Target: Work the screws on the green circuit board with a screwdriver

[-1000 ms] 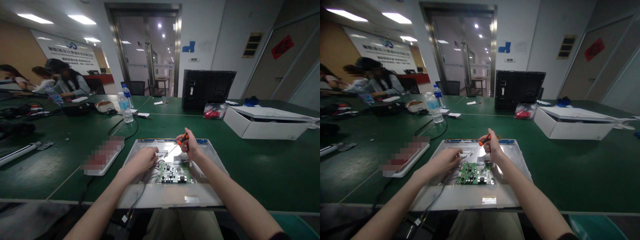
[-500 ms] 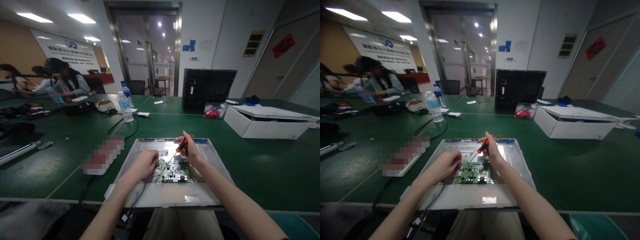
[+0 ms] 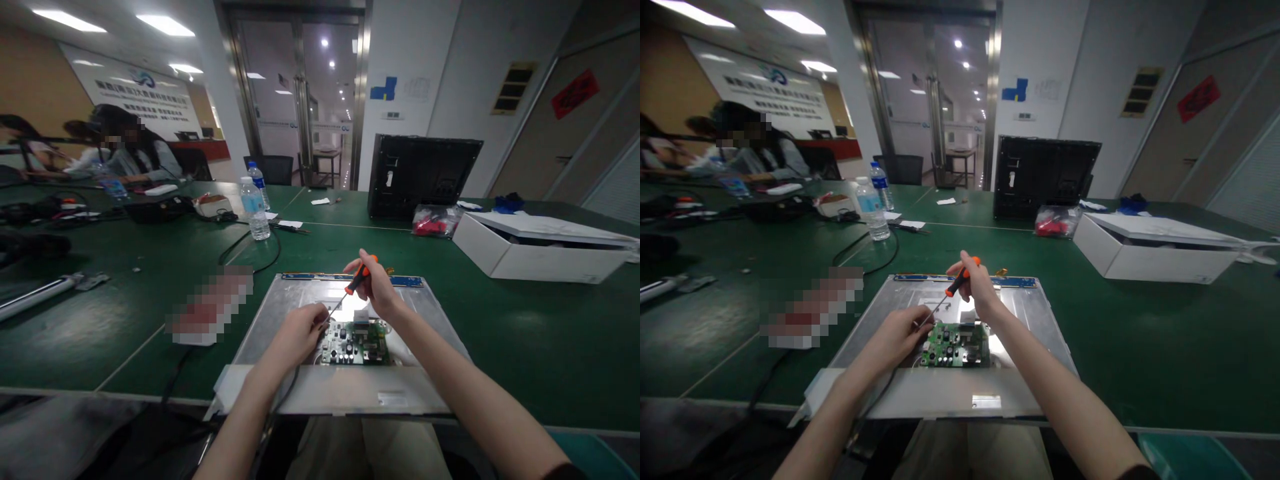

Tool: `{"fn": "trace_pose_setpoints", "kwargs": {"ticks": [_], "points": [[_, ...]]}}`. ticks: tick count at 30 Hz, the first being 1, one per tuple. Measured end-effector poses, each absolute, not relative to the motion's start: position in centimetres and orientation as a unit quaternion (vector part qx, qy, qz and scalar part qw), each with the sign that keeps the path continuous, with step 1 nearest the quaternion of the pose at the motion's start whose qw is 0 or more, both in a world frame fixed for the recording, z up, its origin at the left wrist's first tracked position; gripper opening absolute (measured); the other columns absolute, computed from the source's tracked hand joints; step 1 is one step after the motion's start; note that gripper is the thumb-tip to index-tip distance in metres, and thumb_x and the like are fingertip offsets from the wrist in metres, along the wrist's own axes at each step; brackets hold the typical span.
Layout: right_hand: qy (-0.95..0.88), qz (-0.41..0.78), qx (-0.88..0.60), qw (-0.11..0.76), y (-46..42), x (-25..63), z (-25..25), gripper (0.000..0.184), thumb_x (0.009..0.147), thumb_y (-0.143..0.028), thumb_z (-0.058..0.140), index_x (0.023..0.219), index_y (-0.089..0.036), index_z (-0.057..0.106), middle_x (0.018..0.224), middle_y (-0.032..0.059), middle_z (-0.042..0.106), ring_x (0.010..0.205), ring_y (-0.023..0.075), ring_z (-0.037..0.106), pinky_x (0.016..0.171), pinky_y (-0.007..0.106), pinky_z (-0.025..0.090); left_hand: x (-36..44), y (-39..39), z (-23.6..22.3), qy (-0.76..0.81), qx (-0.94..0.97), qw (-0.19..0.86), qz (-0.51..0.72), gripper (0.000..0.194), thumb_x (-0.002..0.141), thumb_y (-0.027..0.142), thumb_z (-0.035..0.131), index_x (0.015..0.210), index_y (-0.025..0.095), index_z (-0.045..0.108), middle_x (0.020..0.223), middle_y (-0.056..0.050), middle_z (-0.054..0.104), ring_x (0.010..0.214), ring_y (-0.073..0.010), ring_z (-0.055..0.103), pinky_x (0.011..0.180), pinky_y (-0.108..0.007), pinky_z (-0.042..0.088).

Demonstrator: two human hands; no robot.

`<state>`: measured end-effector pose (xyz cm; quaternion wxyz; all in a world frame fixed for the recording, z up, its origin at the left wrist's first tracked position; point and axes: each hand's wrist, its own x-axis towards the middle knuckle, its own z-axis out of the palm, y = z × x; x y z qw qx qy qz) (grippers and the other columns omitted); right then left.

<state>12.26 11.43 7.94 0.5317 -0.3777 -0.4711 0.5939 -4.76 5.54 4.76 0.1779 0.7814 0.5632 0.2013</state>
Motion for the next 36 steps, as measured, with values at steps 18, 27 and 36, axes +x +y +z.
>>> {"fn": "trace_pose_setpoints", "kwargs": {"ticks": [18, 27, 36], "points": [[-0.376, 0.641, -0.397, 0.539, 12.1, 12.9, 6.8, 0.049, 0.074, -0.062, 0.055, 0.061, -0.016, 0.061, 0.031, -0.0058, 0.039, 0.028, 0.0047, 0.027, 0.033, 0.019, 0.014, -4.4, 5.8, 4.5, 0.537, 0.794, 0.188, 0.216, 0.015, 0.083, 0.009, 0.052, 0.082, 0.016, 0.064, 0.087, -0.007, 0.068, 0.083, -0.0201, 0.063, 0.074, -0.028, 0.044], [-0.381, 0.629, -0.408, 0.542, 12.1, 12.7, 6.4, 0.048, 0.074, -0.062, 0.054, 0.062, -0.016, 0.061, 0.031, -0.0061, 0.039, 0.029, 0.0053, 0.028, 0.033, 0.019, 0.015, -4.3, 5.6, 4.1, 0.529, 0.81, 0.141, 0.209, 0.02, 0.087, 0.009, 0.047, 0.082, 0.017, 0.065, 0.085, -0.007, 0.067, 0.08, -0.0199, 0.062, 0.072, -0.028, 0.044], [-0.402, 0.616, -0.405, 0.543, 12.0, 12.7, 6.2, 0.048, 0.071, -0.064, 0.055, 0.063, -0.017, 0.061, 0.031, -0.0063, 0.039, 0.029, 0.0056, 0.028, 0.033, 0.02, 0.015, -4.5, 5.6, 3.9, 0.536, 0.811, 0.125, 0.197, 0.018, 0.087, 0.008, 0.048, 0.083, 0.017, 0.063, 0.087, -0.007, 0.067, 0.081, -0.0205, 0.062, 0.072, -0.029, 0.044]]}}
